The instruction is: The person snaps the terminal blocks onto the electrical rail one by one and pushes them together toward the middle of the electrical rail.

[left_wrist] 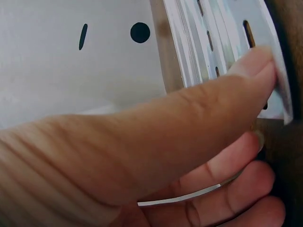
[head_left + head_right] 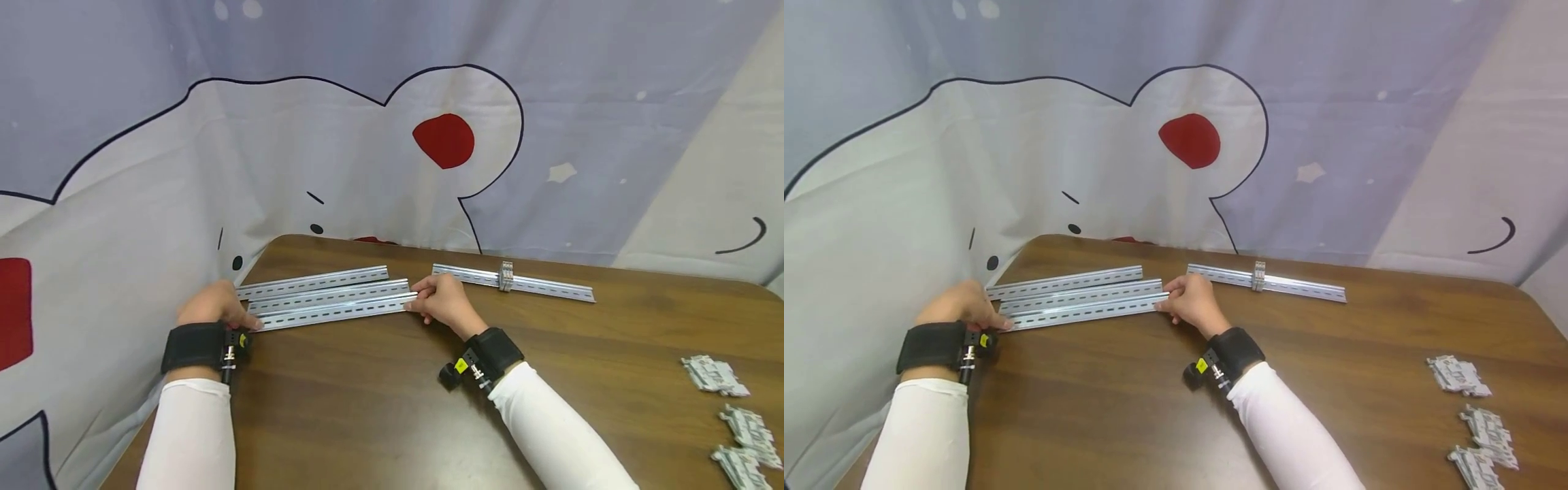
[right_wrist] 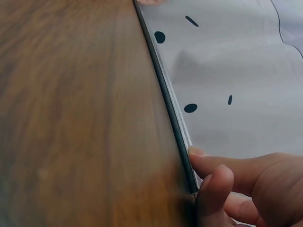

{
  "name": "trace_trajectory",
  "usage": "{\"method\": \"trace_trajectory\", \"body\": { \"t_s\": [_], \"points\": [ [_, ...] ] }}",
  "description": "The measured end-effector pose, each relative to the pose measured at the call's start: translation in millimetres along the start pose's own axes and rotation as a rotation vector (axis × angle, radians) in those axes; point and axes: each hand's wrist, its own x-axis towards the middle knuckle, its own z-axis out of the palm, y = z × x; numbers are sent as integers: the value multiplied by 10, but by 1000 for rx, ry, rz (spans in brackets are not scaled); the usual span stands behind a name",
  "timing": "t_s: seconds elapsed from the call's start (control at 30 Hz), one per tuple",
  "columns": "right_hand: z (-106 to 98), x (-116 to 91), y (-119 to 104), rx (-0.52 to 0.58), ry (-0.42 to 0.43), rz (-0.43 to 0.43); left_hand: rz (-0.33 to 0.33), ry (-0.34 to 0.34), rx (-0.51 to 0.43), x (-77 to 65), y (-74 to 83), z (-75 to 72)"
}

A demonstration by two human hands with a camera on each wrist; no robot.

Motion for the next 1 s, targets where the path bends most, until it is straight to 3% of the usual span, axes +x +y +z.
{"method": "trace_trajectory", "body": {
  "t_s": [0.17,0.33,0.47,0.67,0.87,0.93,1.0],
  "points": [
    [-36,-23,15,6,21,-4,26,-16,-2,16,26,6],
    [-35,-25,98,72,11,-38,111,-45,-9,25,24,5],
    [-51,-43,185,126,-11,-94,196,-82,3,45,12,-11],
    [-95,-110,290,228,-15,-199,248,-121,-1,82,39,-56],
    [-225,-280,410,513,-4,-170,355,-225,-62,115,268,-3],
    [-303,-373,458,525,28,-148,394,-260,-87,143,382,47],
    [-393,-482,510,506,54,-130,486,-251,-72,197,491,108]
  ]
}}
